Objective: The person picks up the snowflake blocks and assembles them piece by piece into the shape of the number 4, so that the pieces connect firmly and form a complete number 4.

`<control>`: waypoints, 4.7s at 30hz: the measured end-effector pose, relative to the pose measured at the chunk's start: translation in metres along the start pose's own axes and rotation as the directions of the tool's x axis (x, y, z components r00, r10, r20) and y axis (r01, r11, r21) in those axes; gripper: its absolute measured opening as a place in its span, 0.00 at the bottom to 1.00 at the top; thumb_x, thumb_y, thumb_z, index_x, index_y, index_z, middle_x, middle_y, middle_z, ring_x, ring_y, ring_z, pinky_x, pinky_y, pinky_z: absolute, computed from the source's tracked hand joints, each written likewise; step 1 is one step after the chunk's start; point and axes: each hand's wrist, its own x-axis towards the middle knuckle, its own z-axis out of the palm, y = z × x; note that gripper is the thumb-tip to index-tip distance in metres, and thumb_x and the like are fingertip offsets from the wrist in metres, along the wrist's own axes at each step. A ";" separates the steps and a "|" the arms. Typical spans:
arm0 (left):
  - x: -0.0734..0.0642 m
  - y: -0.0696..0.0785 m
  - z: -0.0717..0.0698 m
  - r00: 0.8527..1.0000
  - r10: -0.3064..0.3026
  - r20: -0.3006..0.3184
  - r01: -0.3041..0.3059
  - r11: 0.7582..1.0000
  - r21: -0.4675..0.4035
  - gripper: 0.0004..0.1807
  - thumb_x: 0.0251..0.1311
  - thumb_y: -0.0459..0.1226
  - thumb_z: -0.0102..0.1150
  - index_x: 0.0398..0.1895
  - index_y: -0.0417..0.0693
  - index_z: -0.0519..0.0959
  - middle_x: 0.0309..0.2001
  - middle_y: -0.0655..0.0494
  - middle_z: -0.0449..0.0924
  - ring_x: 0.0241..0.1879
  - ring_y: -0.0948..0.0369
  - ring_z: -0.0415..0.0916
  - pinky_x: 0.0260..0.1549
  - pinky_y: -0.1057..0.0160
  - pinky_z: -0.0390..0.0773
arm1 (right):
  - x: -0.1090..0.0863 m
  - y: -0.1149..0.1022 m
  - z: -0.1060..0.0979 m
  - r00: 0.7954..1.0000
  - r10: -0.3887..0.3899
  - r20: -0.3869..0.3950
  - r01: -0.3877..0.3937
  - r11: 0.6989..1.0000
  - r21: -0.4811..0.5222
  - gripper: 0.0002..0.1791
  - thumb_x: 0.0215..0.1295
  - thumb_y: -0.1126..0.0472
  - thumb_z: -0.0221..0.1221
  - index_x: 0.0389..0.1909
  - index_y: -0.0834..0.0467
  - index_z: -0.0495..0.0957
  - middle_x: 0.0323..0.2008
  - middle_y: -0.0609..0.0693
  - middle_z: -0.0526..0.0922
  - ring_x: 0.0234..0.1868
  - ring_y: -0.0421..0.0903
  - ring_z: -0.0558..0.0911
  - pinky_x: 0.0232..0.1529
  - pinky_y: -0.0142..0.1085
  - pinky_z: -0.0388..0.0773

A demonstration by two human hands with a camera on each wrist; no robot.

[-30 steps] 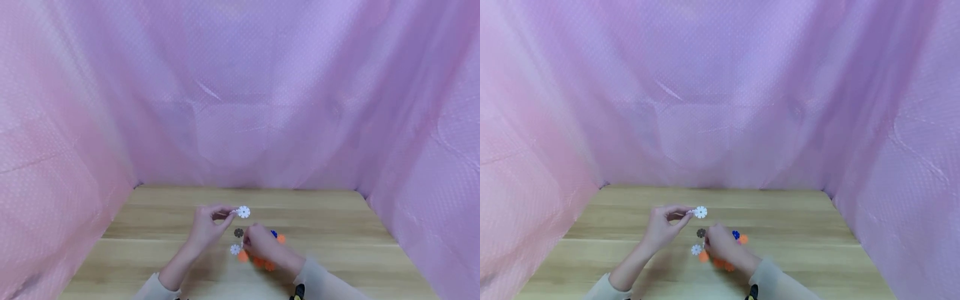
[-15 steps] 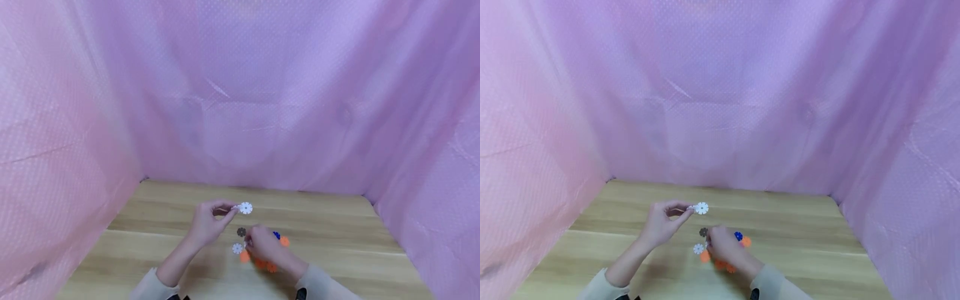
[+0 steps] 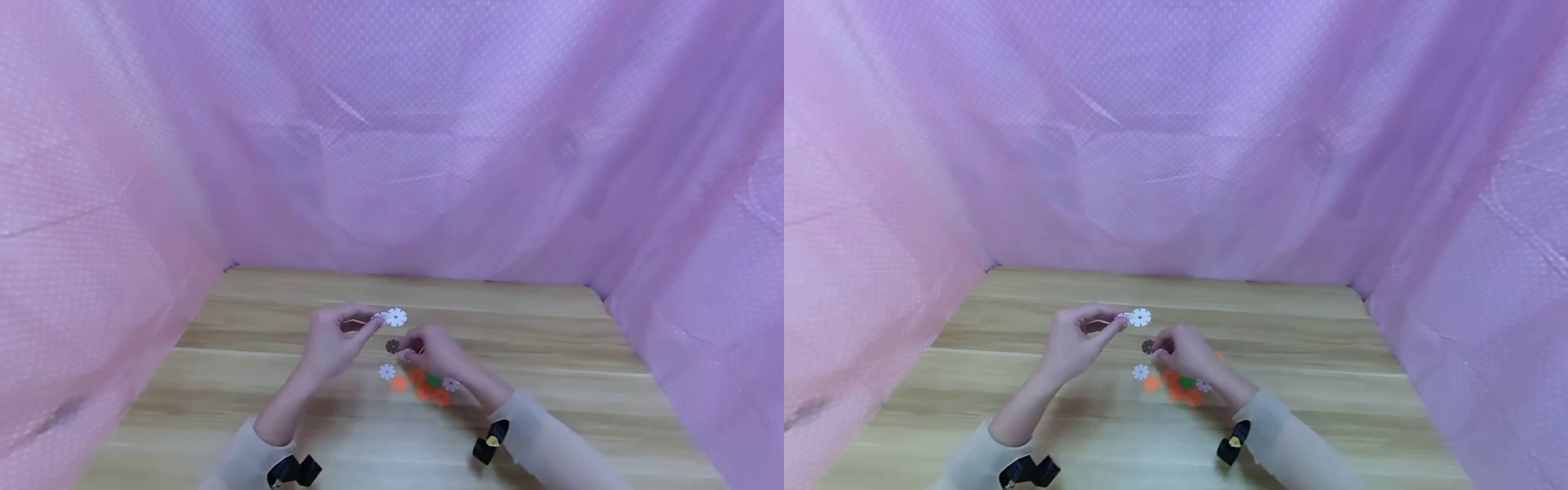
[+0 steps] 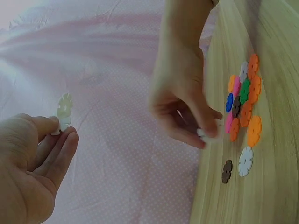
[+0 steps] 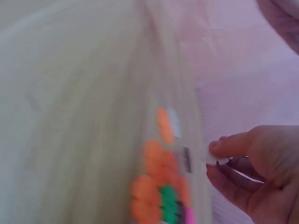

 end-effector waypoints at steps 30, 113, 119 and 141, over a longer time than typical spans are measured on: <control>-0.009 0.012 0.009 0.999 0.004 -0.033 -0.005 1.000 -0.005 0.06 0.62 0.29 0.75 0.41 0.41 0.91 0.40 0.47 0.93 0.39 0.54 0.92 0.43 0.68 0.93 | -0.037 -0.051 -0.071 0.912 -0.183 -0.368 0.336 0.849 0.409 0.06 0.67 0.77 0.66 0.43 0.70 0.83 0.39 0.66 0.88 0.38 0.51 0.92 0.42 0.38 0.95; -0.014 0.018 0.012 0.988 0.082 -0.130 -0.097 0.989 -0.115 0.04 0.59 0.24 0.74 0.36 0.35 0.89 0.37 0.41 0.92 0.36 0.69 0.88 0.38 0.58 0.95 | -0.079 0.005 -0.084 0.919 -0.253 -0.301 0.284 0.957 0.064 0.12 0.63 0.76 0.70 0.44 0.60 0.88 0.41 0.54 0.92 0.41 0.50 0.92 0.46 0.40 0.95; -0.017 0.019 0.012 0.991 0.054 -0.125 -0.070 0.990 -0.126 0.04 0.59 0.24 0.74 0.37 0.35 0.89 0.37 0.41 0.92 0.36 0.70 0.88 0.39 0.62 0.95 | -0.090 0.023 -0.072 0.940 -0.249 -0.232 0.246 0.968 -0.045 0.13 0.62 0.75 0.70 0.44 0.59 0.88 0.41 0.51 0.92 0.40 0.47 0.92 0.45 0.43 0.95; -0.012 0.022 0.011 0.991 0.085 -0.104 -0.095 0.991 -0.092 0.05 0.59 0.25 0.75 0.37 0.38 0.90 0.38 0.44 0.93 0.37 0.67 0.88 0.39 0.59 0.95 | -0.099 0.041 -0.039 0.984 -0.175 0.024 0.176 0.973 -0.150 0.08 0.68 0.68 0.68 0.46 0.56 0.89 0.41 0.47 0.91 0.42 0.40 0.88 0.45 0.33 0.92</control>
